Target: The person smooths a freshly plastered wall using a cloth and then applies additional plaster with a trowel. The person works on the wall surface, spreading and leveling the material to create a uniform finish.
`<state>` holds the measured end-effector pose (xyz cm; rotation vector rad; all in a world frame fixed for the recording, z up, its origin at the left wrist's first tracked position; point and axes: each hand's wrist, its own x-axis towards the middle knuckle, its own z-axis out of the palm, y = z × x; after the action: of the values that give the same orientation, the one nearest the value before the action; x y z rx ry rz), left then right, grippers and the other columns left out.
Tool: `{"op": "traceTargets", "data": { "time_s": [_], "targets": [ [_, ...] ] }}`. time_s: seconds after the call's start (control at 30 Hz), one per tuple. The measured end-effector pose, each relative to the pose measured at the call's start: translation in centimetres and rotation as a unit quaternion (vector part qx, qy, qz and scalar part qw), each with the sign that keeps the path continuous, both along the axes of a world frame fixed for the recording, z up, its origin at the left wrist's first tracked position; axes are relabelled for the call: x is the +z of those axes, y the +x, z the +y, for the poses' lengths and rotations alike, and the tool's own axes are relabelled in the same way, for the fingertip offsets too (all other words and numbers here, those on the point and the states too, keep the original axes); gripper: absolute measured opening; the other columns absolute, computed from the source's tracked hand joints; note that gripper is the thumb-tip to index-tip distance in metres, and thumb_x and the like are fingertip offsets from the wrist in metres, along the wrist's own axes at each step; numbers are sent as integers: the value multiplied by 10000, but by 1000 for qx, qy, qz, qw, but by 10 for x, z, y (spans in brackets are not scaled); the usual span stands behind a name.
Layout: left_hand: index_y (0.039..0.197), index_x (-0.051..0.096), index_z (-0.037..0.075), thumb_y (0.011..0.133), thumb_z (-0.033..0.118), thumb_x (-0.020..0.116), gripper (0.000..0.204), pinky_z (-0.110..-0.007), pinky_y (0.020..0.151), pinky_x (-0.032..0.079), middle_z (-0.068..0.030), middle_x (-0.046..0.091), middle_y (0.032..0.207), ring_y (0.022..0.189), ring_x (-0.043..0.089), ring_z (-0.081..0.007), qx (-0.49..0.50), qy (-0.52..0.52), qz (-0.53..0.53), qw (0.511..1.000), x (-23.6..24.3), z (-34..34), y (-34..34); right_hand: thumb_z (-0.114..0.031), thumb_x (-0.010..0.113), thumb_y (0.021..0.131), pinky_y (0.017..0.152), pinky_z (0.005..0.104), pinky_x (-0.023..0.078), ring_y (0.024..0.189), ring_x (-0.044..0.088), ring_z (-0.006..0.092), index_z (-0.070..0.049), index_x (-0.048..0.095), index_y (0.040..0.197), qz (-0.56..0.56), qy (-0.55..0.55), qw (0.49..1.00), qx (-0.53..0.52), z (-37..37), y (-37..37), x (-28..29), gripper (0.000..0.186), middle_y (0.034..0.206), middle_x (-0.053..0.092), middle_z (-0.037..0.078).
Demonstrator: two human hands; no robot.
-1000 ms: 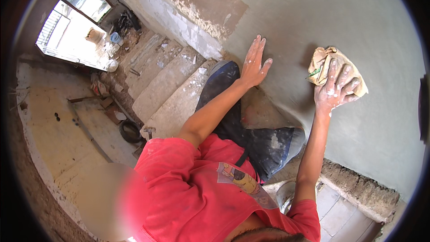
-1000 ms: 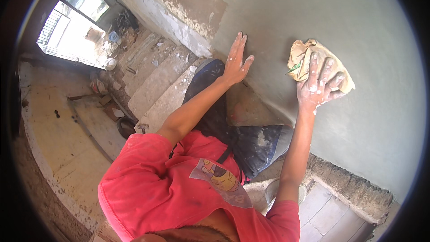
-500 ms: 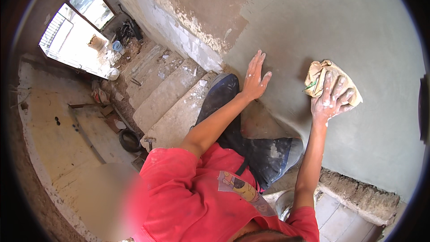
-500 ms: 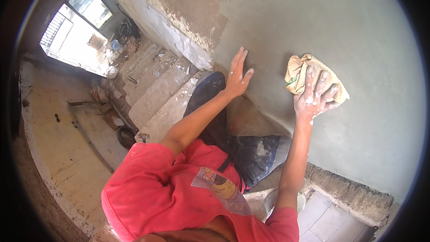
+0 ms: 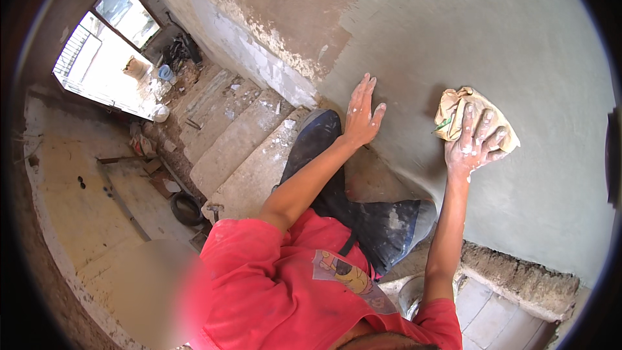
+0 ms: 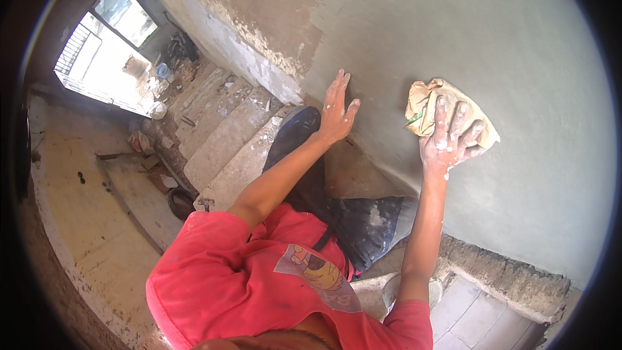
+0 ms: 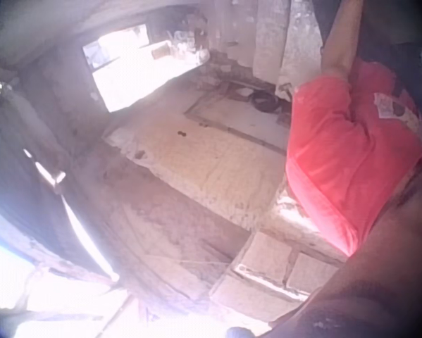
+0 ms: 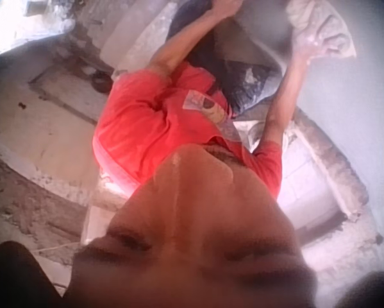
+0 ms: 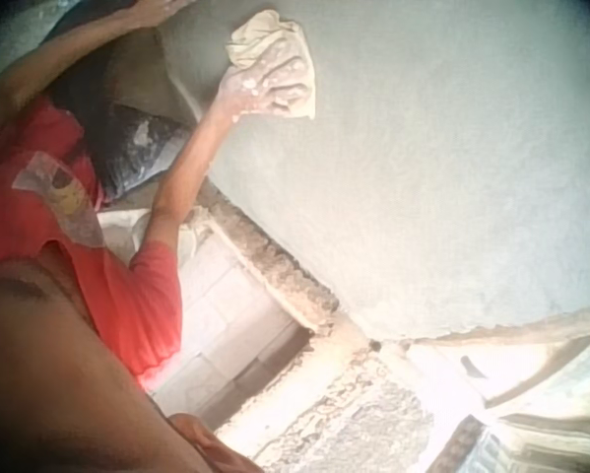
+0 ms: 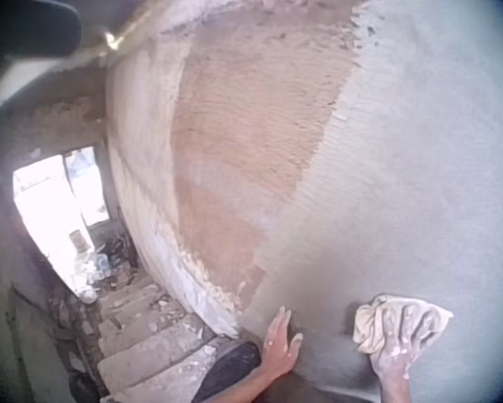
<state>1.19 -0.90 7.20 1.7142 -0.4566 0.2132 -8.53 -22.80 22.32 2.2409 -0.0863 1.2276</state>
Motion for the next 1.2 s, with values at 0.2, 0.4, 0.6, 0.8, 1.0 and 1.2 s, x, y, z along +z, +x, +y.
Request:
{"op": "traceTargets", "data": {
  "time_s": [0.2, 0.4, 0.6, 0.8, 1.0, 1.2],
  "targets": [
    [1598, 331, -7, 1035, 200, 583, 651, -553, 1245, 268, -254, 275, 1691, 1521, 296, -476, 12, 20, -11, 1000, 4, 5, 1, -600, 650, 956, 1255, 642, -51, 1615, 165, 408, -410, 639, 1454, 1, -8, 1000, -19, 1, 0, 1, 533, 1711, 371, -21],
    [1593, 339, -13, 1030, 186, 592, 648, -553, 1246, 266, -259, 345, 1655, 1515, 304, -478, 37, 16, -26, 999, 4, 3, 3, -545, 663, 961, 1254, 637, -73, 1617, 165, 404, -411, 643, 1450, 7, 8, 1000, -10, 2, -1, 1, 508, 1711, 370, -19],
    [1592, 341, -15, 1021, 174, 605, 657, -553, 1246, 264, -257, 357, 1647, 1508, 312, -480, 40, 20, -29, 999, 2, 0, -2, -540, 659, 968, 1255, 635, -88, 1616, 166, 407, -410, 636, 1457, 10, 1, 1000, -20, 1, -1, 1, 507, 1709, 373, -19],
    [1567, 377, -15, 994, 205, 625, 662, -547, 1241, 287, -254, 391, 1623, 1496, 331, -480, 53, 20, -42, 998, -1, 1, 2, -550, 650, 974, 1253, 649, -76, 1616, 158, 414, -410, 634, 1459, 6, 5, 1000, -1, 2, -1, 1, 505, 1712, 367, -18],
    [1571, 369, -8, 998, 226, 622, 668, -555, 1242, 273, -248, 392, 1619, 1495, 325, -481, 52, 33, -44, 997, -1, 3, 4, -579, 649, 968, 1251, 659, -61, 1615, 157, 417, -415, 635, 1456, 8, -1, 1000, -13, 2, -1, 1, 514, 1709, 373, -15],
    [1566, 376, 3, 1004, 241, 618, 656, -559, 1239, 271, -244, 397, 1611, 1490, 328, -479, 52, 41, -54, 996, 0, 5, 6, -586, 649, 964, 1249, 661, -60, 1615, 154, 423, -415, 637, 1454, 5, -1, 1000, -9, 2, -1, 1, 519, 1710, 371, -9]
  ]
}}
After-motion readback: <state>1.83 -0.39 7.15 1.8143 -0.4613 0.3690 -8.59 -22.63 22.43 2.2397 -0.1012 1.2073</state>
